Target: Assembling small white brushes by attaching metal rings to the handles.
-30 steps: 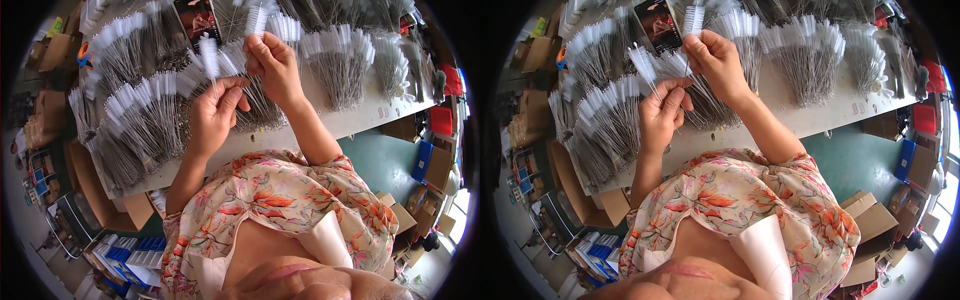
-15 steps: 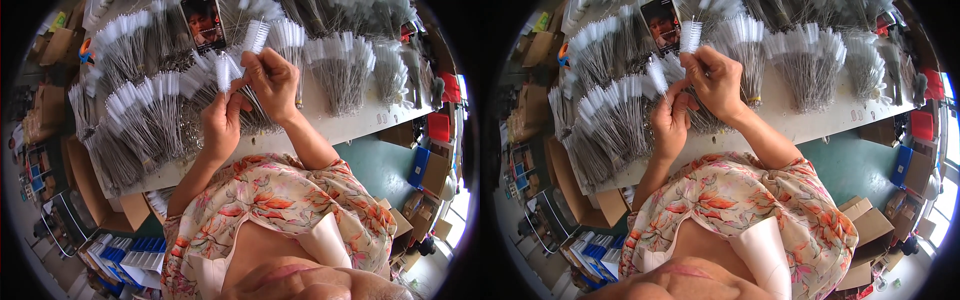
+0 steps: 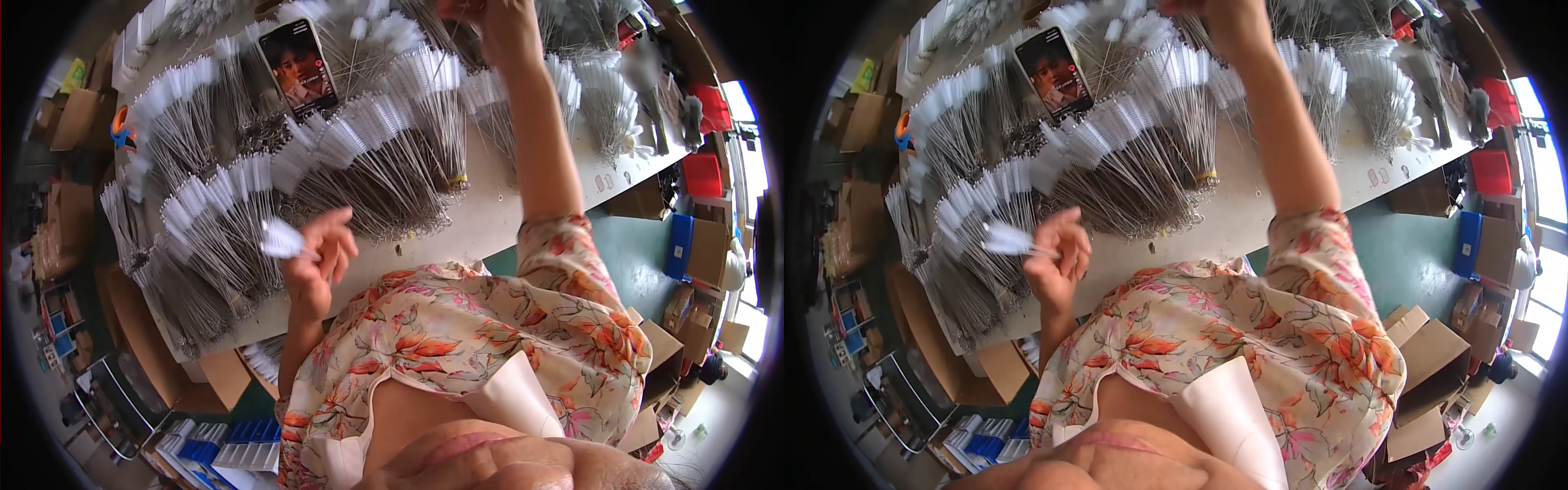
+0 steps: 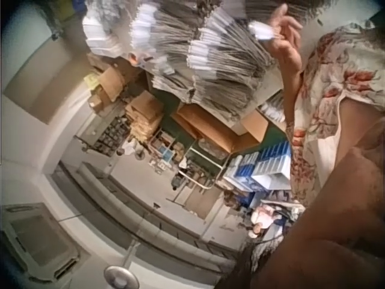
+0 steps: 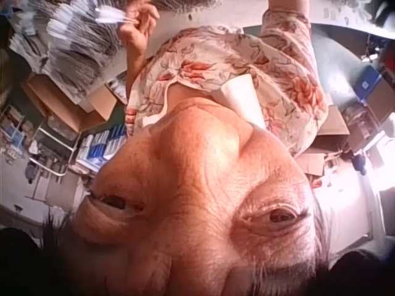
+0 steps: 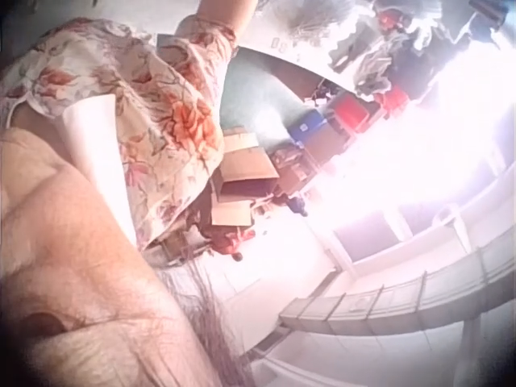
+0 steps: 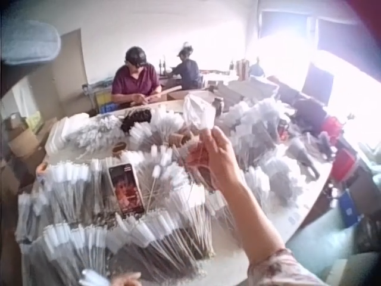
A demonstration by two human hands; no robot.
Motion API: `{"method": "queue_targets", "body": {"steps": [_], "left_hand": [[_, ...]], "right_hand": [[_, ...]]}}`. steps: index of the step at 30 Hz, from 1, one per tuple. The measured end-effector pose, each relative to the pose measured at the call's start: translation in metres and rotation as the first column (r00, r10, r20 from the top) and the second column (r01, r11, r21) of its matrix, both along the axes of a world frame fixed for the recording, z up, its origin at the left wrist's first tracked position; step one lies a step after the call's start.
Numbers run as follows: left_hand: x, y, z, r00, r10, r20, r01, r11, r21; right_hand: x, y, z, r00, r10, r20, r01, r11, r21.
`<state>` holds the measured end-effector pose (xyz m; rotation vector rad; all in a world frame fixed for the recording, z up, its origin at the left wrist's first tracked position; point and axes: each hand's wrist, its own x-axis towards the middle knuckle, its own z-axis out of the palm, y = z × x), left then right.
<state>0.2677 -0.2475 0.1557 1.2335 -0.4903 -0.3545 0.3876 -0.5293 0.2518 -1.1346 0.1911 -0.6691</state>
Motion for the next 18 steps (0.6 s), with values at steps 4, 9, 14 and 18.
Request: {"method": "queue_targets", "body": {"steps": [4, 9, 14, 18], "left_hand": [[-0.028, 0.006, -0.06, 0.995, 0.081, -0.049, -0.076, 0.992, 0.103], [-0.043, 0.015, -0.069, 0.986, 0.165, -0.011, -0.159, 0.967, 0.199], [-0.036, 0.02, -0.061, 0.963, 0.268, 0.036, -0.269, 0.938, 0.218], [-0.041, 0.025, -0.065, 0.961, 0.275, 0.025, -0.274, 0.942, 0.192]], "right_hand": [[0.086, -0.146, -0.072, 0.971, 0.087, -0.222, -0.194, 0.832, -0.52], [0.131, -0.133, -0.125, 0.705, -0.583, -0.404, -0.367, 0.188, -0.911], [0.137, -0.127, -0.135, 0.63, -0.614, -0.476, -0.536, 0.099, -0.838], [0.136, -0.108, -0.119, 0.636, -0.577, -0.512, -0.491, 0.208, -0.846]]}}
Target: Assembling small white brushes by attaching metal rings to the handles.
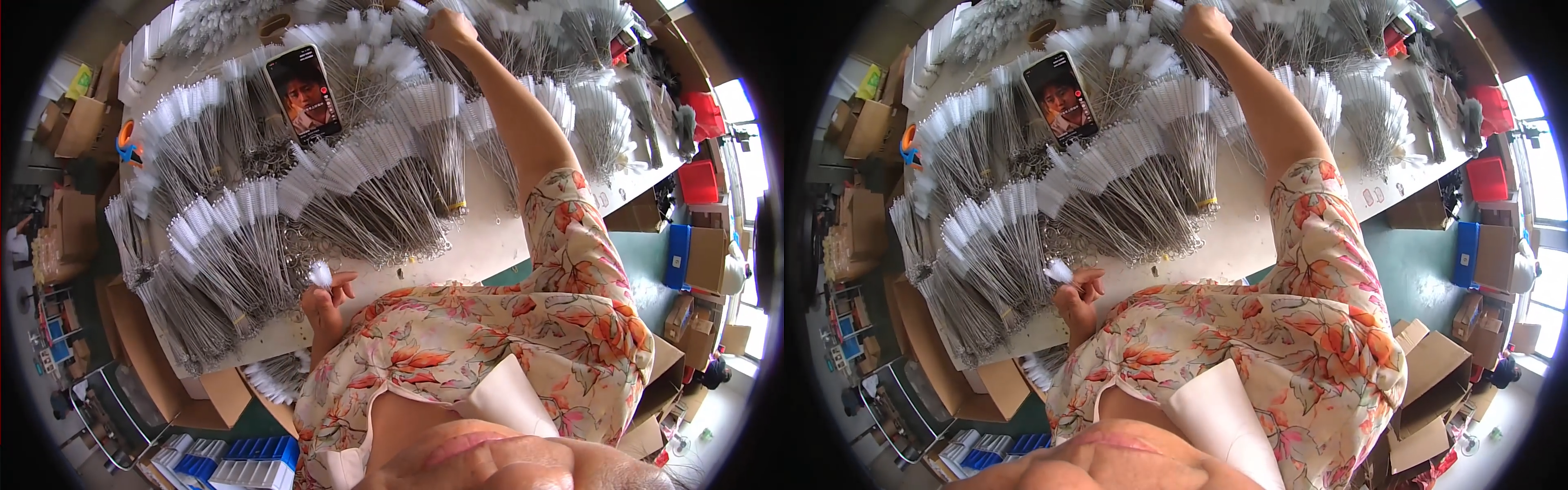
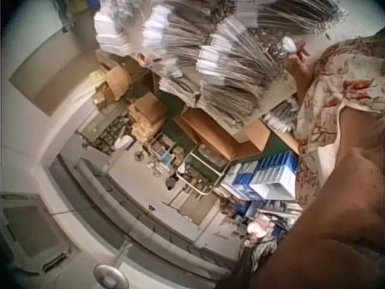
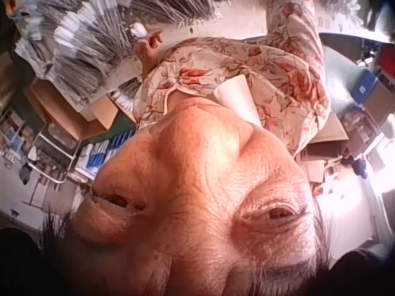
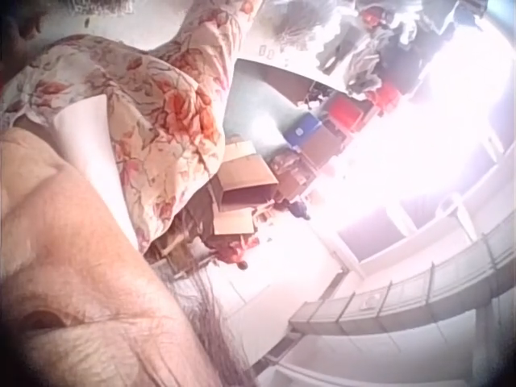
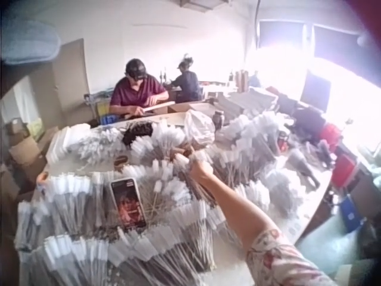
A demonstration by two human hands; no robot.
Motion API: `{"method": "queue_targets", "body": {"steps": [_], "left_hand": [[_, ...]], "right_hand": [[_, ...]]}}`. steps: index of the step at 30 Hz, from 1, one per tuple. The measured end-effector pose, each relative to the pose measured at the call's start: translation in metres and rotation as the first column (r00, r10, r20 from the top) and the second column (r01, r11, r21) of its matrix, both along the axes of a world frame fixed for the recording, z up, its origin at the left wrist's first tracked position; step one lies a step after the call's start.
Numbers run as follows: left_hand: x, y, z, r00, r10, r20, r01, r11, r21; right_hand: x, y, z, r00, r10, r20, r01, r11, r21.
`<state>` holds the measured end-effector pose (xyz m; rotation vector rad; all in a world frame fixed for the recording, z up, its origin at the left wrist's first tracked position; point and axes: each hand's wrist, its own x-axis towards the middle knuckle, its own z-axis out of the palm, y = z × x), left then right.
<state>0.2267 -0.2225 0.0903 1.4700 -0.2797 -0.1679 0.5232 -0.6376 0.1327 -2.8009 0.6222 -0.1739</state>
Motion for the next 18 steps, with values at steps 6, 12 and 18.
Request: {"method": "queue_targets", "body": {"steps": [6, 12, 18], "left_hand": [[0.003, 0.0, 0.002, 0.998, -0.013, 0.065, 0.014, 1.0, -0.005], [0.0, 0.003, 0.009, 0.997, 0.043, -0.065, -0.042, 0.999, 0.014], [0.006, -0.001, 0.013, 0.987, 0.019, -0.16, -0.025, 0.999, -0.035]], "right_hand": [[0.009, -0.041, 0.001, 0.904, 0.19, 0.384, -0.261, 0.955, 0.142], [0.005, -0.04, 0.061, 0.897, 0.045, 0.44, -0.121, 0.982, 0.147], [0.04, -0.191, -0.022, 0.853, 0.425, 0.302, -0.376, 0.903, -0.207]]}}
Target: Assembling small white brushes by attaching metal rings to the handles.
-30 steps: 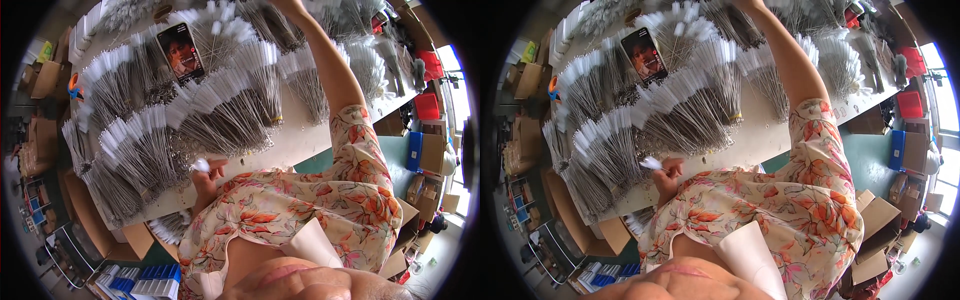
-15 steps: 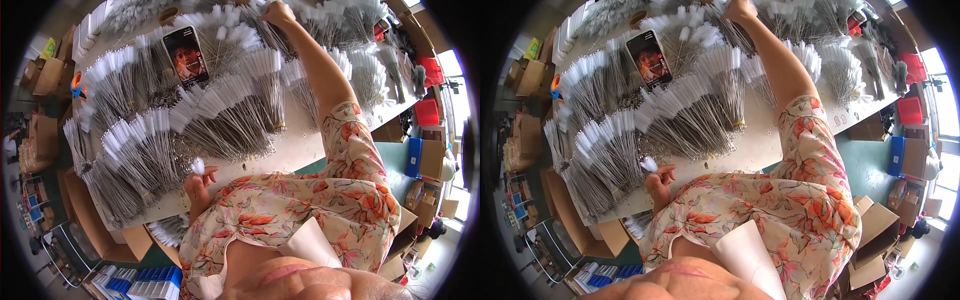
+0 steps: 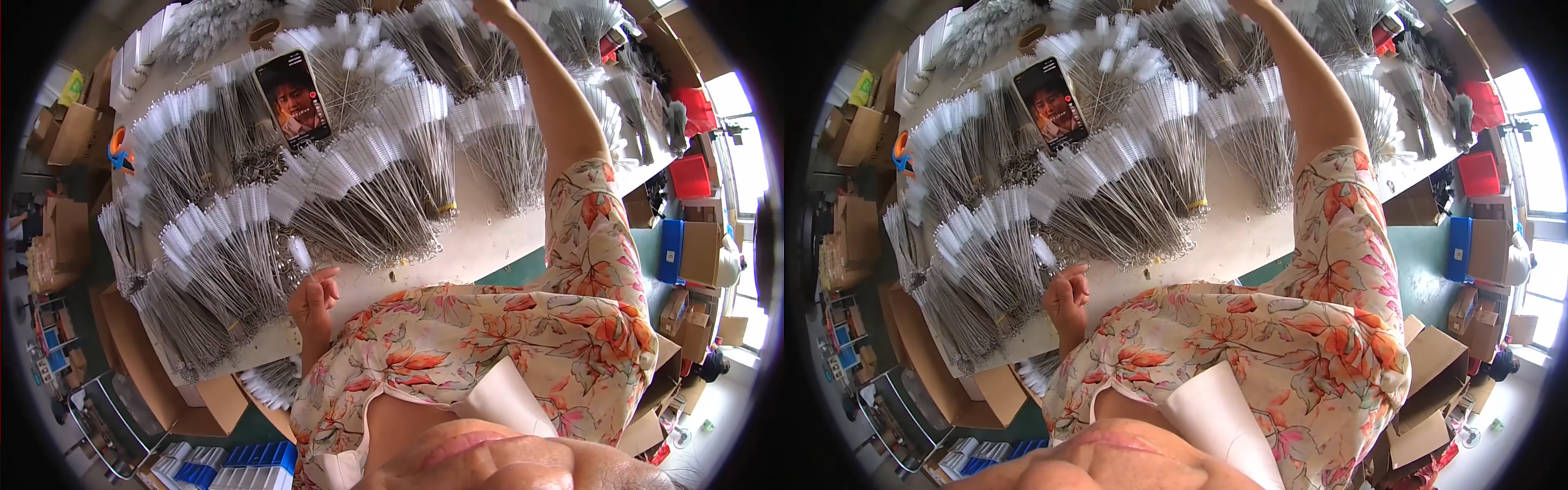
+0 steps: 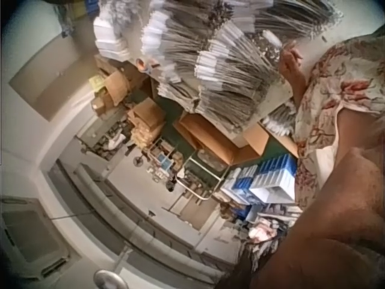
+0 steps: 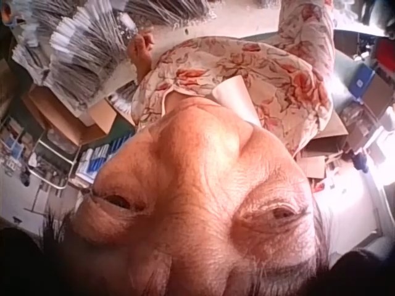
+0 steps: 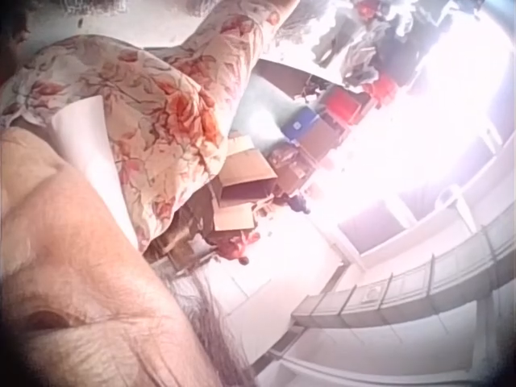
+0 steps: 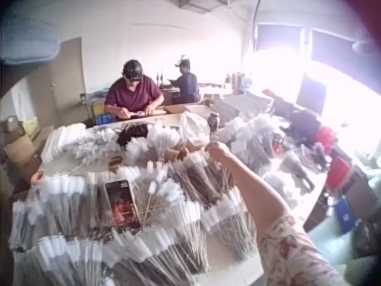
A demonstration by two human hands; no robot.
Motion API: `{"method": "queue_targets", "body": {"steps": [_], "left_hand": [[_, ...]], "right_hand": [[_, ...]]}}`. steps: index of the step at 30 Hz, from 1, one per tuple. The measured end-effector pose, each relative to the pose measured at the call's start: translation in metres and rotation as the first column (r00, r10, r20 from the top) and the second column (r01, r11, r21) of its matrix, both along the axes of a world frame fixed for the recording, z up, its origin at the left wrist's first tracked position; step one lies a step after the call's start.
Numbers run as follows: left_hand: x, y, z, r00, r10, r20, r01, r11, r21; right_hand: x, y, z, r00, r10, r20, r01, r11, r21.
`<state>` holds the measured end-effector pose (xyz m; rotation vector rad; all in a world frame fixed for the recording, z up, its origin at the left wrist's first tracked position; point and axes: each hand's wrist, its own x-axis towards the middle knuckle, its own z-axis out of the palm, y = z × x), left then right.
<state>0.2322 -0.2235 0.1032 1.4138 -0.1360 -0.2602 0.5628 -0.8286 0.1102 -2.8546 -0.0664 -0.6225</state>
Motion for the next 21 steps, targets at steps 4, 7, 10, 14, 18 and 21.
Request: {"method": "queue_targets", "body": {"steps": [4, 7, 10, 14, 18, 21], "left_hand": [[-0.003, 0.003, 0.005, 0.999, 0.044, 0.008, -0.044, 0.998, 0.046], [-0.001, 0.005, 0.014, 0.999, 0.036, -0.03, -0.035, 0.999, 0.03], [0.004, 0.003, 0.02, 0.988, 0.04, -0.149, -0.068, 0.98, -0.188], [0.019, 0.006, 0.025, 0.986, 0.093, -0.14, -0.14, 0.913, -0.382], [0.042, 0.008, 0.054, 0.997, 0.067, 0.026, -0.056, 0.95, -0.307], [0.059, -0.014, 0.082, 0.938, 0.089, 0.335, -0.067, 0.995, -0.077]], "right_hand": [[-0.028, 0.08, -0.002, 0.865, -0.34, -0.369, 0.389, 0.919, 0.065], [-0.042, 0.082, 0.005, 0.811, -0.527, -0.253, 0.553, 0.832, 0.04], [-0.04, 0.02, 0.019, 0.761, -0.627, 0.166, 0.647, 0.754, -0.118], [-0.11, 0.143, 0.127, 0.855, -0.259, 0.449, -0.185, 0.657, 0.731], [-0.163, 0.331, 0.141, 0.857, -0.15, 0.494, -0.461, 0.206, 0.863], [-0.212, 0.357, 0.115, 0.707, 0.541, 0.455, -0.501, -0.072, 0.863]]}}
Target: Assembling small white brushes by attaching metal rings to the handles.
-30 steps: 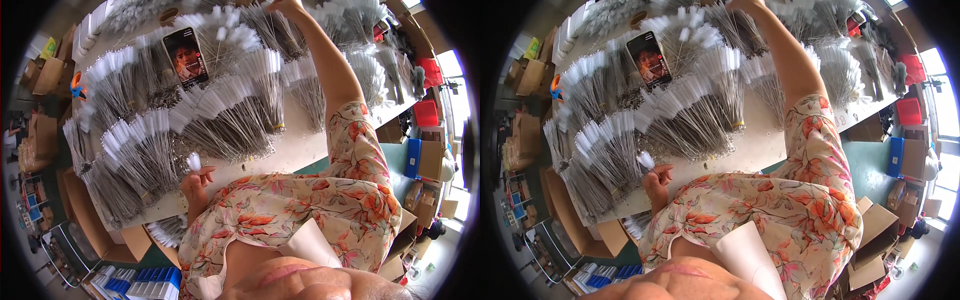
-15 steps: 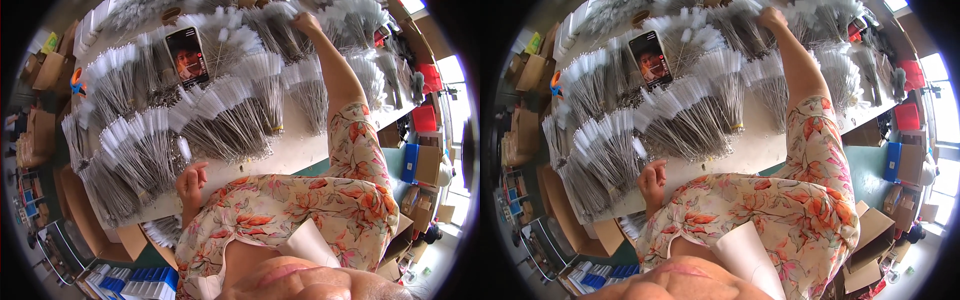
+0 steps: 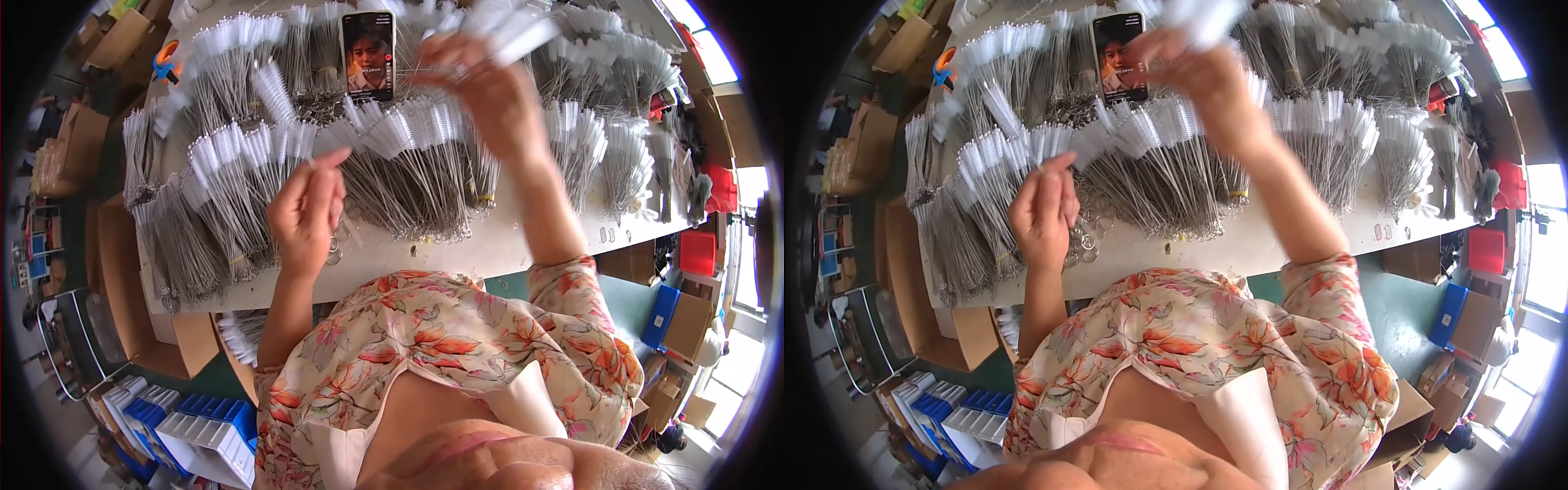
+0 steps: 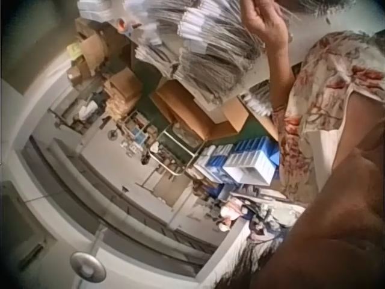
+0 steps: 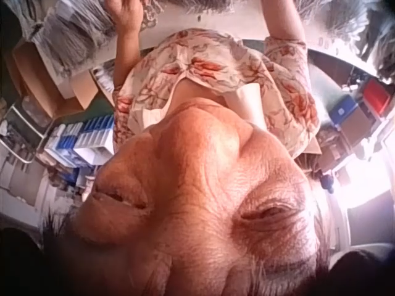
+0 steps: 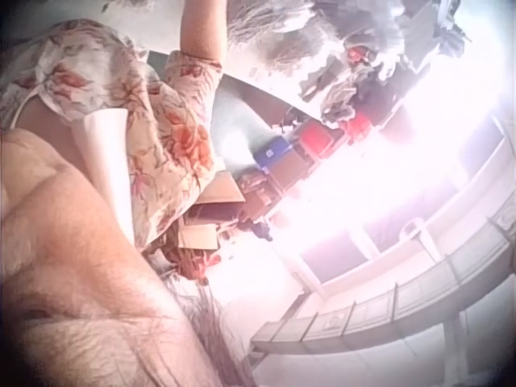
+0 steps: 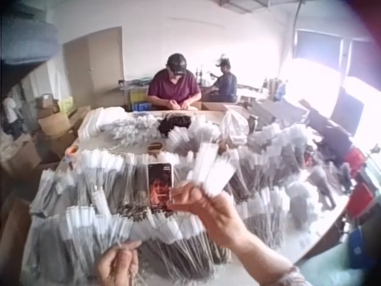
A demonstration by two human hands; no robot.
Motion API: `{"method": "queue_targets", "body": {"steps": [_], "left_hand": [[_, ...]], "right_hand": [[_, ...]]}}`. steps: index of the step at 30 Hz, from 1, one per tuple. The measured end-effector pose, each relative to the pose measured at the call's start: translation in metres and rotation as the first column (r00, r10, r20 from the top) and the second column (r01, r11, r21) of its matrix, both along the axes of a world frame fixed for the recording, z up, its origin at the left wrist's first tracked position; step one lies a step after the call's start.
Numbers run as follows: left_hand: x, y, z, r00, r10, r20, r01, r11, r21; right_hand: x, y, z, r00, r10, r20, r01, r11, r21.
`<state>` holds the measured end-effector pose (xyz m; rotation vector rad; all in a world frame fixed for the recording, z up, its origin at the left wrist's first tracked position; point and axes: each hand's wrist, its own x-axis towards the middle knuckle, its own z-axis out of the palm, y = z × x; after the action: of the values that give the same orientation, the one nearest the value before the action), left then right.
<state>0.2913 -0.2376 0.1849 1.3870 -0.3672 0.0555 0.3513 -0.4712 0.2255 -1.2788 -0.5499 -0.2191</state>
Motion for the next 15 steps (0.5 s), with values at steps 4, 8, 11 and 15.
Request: {"method": "queue_targets", "body": {"steps": [4, 8, 11, 15], "left_hand": [[0.002, -0.019, 0.008, 0.977, 0.106, 0.184, -0.125, 0.987, 0.096], [0.004, 0.005, -0.008, 0.803, 0.21, 0.558, -0.464, 0.808, 0.363], [-0.002, 0.014, 0.004, 0.815, 0.392, 0.428, -0.438, 0.899, 0.012], [-0.004, 0.022, 0.005, 0.614, 0.244, 0.751, -0.442, 0.894, 0.071]], "right_hand": [[-0.044, 0.092, -0.014, 0.924, 0.153, -0.349, -0.136, 0.988, 0.072], [-0.06, 0.115, -0.015, 0.959, 0.152, -0.24, -0.136, 0.987, 0.08], [-0.057, 0.102, -0.02, 0.991, -0.114, 0.065, 0.124, 0.977, -0.175], [-0.052, 0.098, -0.029, 0.977, -0.082, -0.195, 0.018, 0.951, -0.309]]}}
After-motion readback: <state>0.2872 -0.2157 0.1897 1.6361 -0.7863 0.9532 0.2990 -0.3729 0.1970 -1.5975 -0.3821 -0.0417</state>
